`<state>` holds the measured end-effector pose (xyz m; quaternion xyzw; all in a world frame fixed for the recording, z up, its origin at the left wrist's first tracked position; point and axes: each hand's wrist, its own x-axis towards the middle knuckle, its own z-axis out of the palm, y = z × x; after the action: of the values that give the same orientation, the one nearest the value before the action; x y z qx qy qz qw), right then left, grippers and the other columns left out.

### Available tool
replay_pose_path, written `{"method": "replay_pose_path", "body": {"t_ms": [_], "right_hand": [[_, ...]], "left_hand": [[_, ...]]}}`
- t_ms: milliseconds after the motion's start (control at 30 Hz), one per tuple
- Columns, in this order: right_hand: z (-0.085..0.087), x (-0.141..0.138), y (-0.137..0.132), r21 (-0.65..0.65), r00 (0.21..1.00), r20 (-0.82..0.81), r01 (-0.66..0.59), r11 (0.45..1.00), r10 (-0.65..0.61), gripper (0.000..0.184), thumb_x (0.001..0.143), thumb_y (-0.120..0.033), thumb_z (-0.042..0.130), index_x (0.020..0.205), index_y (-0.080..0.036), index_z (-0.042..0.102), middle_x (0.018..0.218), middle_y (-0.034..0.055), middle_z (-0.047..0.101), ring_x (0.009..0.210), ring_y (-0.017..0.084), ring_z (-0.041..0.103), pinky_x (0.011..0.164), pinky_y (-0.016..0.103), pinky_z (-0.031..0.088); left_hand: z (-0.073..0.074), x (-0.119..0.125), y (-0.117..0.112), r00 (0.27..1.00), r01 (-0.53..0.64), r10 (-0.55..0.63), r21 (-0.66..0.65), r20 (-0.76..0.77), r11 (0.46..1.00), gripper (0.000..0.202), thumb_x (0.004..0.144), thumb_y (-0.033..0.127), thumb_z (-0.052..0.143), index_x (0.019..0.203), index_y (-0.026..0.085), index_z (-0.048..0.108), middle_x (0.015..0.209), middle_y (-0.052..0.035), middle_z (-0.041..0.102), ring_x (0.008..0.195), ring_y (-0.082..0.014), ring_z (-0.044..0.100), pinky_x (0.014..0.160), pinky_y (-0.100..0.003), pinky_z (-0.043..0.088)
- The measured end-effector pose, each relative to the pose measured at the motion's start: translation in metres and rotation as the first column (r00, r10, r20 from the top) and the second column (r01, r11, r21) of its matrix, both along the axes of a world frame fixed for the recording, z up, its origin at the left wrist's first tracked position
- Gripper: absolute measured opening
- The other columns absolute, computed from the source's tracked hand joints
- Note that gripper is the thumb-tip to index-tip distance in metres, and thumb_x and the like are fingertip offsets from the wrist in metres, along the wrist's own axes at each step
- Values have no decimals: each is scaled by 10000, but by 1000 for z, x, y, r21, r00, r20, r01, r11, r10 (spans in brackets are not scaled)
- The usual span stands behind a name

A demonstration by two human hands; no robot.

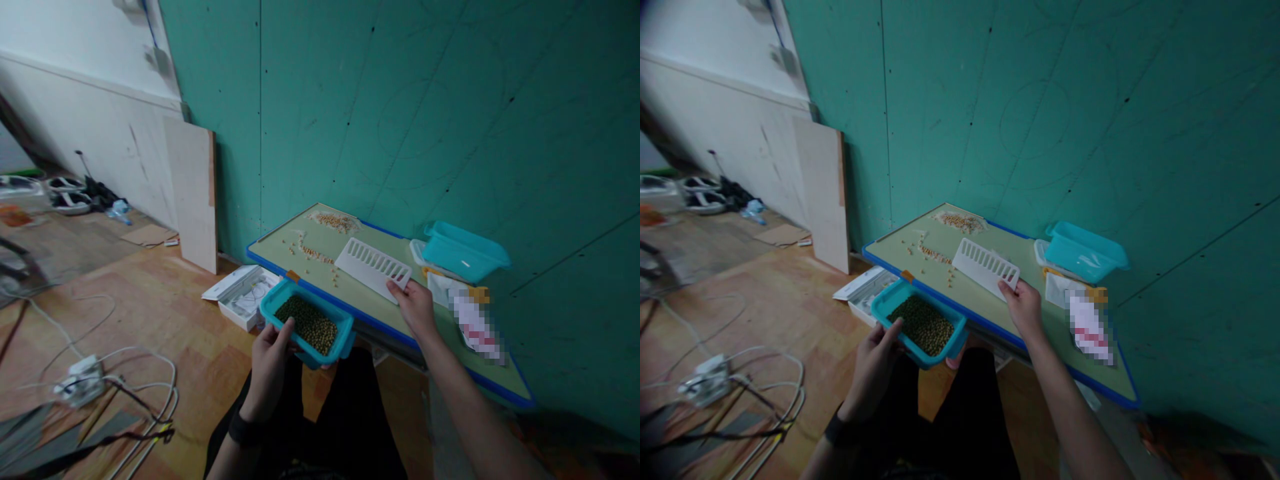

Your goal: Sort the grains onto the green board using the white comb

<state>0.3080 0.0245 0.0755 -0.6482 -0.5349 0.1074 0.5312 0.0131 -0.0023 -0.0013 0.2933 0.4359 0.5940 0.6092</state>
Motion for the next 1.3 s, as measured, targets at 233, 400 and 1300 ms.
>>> {"method": "replay_pose_path", "body": {"t_ms": [233, 400, 1300], "right_hand": [[0, -1, 1, -17, 999, -16, -49, 999, 49, 459, 781, -580, 700, 940, -155, 770, 945, 108, 802, 897, 311, 744, 855, 440, 564], [2, -4, 12, -6, 993, -20, -116, 993, 116, 451, 769, -587, 710, 905, -162, 774, 944, 120, 802, 892, 316, 753, 855, 447, 576], [-1, -65, 15, 158, 984, 143, -128, 979, 105, 314, 872, -489, 663, 930, -202, 777, 939, 100, 804, 889, 288, 761, 790, 364, 591]], "left_hand": [[1, 0, 0, 1000, -9, 9, 5, 11, 1000, 455, 655, 536, 875, 787, 141, 690, 593, 14, 620, 499, -113, 555, 488, -217, 453], [3, 0, 3, 999, -24, 24, -2, 29, 1000, 463, 614, 529, 898, 715, 158, 640, 537, 33, 593, 462, -107, 546, 456, -208, 437], [10, -15, 15, 998, -45, 48, 66, -38, 997, 424, 674, 514, 847, 674, 180, 587, 528, 36, 597, 451, -114, 563, 467, -222, 468]]}}
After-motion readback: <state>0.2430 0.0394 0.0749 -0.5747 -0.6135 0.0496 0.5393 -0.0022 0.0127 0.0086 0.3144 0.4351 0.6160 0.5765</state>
